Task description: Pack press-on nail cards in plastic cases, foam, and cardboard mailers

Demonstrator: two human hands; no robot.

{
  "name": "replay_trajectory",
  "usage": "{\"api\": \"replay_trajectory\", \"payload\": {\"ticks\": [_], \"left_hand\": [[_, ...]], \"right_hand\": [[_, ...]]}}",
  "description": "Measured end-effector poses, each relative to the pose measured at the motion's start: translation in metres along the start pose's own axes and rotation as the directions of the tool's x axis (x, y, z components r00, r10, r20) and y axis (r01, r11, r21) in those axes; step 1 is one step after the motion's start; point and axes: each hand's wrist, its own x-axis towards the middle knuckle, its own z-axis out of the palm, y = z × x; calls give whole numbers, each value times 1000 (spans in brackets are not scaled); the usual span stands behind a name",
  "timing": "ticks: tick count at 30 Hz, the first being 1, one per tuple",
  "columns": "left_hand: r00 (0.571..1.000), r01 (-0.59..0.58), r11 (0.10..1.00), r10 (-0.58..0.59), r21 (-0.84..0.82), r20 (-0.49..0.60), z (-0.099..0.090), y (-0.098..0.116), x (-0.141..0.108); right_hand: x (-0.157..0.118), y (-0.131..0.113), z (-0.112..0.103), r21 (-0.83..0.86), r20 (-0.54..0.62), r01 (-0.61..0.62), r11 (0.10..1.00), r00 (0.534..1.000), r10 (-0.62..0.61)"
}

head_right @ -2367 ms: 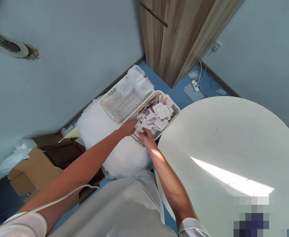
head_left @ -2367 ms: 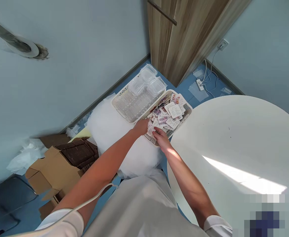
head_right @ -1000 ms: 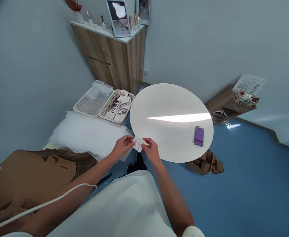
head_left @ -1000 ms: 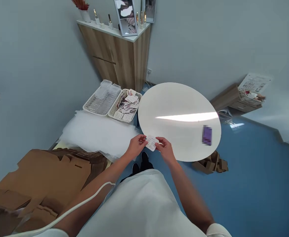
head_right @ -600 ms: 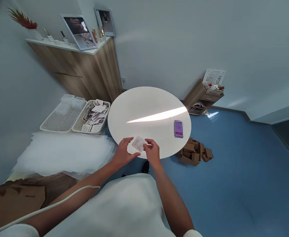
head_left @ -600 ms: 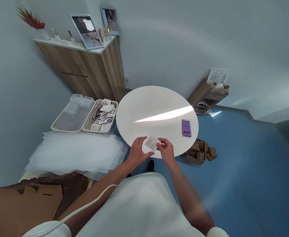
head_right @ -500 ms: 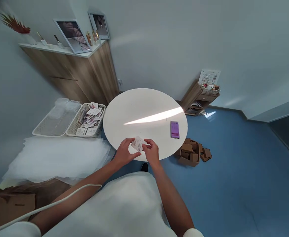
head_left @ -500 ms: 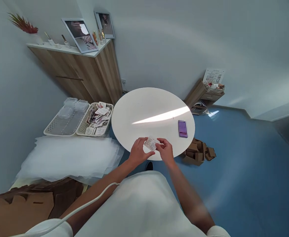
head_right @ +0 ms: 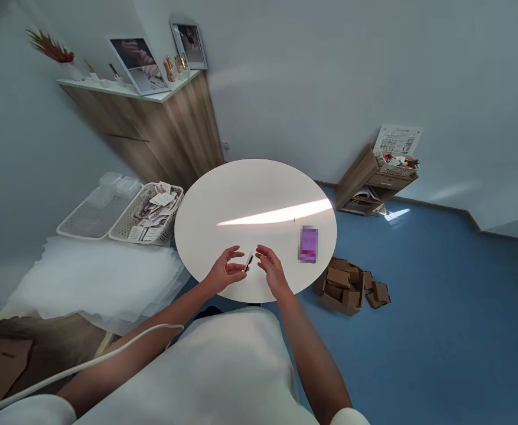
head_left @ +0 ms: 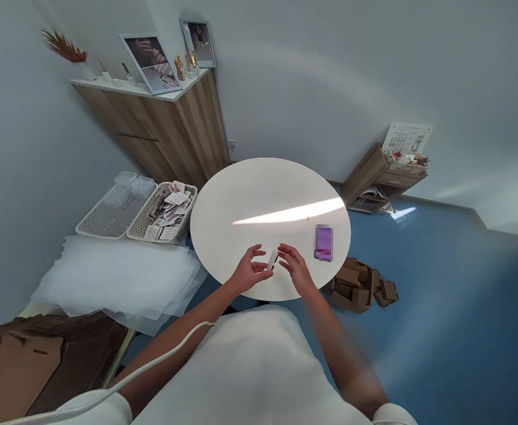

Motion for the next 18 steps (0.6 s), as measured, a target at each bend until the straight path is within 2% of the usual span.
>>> {"api": "replay_trajectory", "payload": {"ticks": [4,6,8,10,13,16,18], "left_hand": [[980,171,943,-132,-286,149,6,-1,-1],[955,257,897,-180,-358,235,8,1,0],[938,307,878,-214,-367,271,9,3,2],[937,317,896,-246,-309,248,9,4,7],[961,265,958,-253,-111,115,8,7,14],[991,131,985,-135,108,24,6,16,19],[998,-8,963,-10,268,66,5,26,20]], "right_hand": [[7,7,-5,24,87,-81,996,993,78],[8,9,-5,48,109,-51,998,993,46],[9,10,-7,89,105,-19,996,994,10],[11,9,-13,124,77,-15,992,997,5],[14,5,-25,120,-3,-6,993,1000,7],[16,1,-37,68,-77,42,997,996,-36],[16,-2,-41,32,-113,70,997,991,-66]]}}
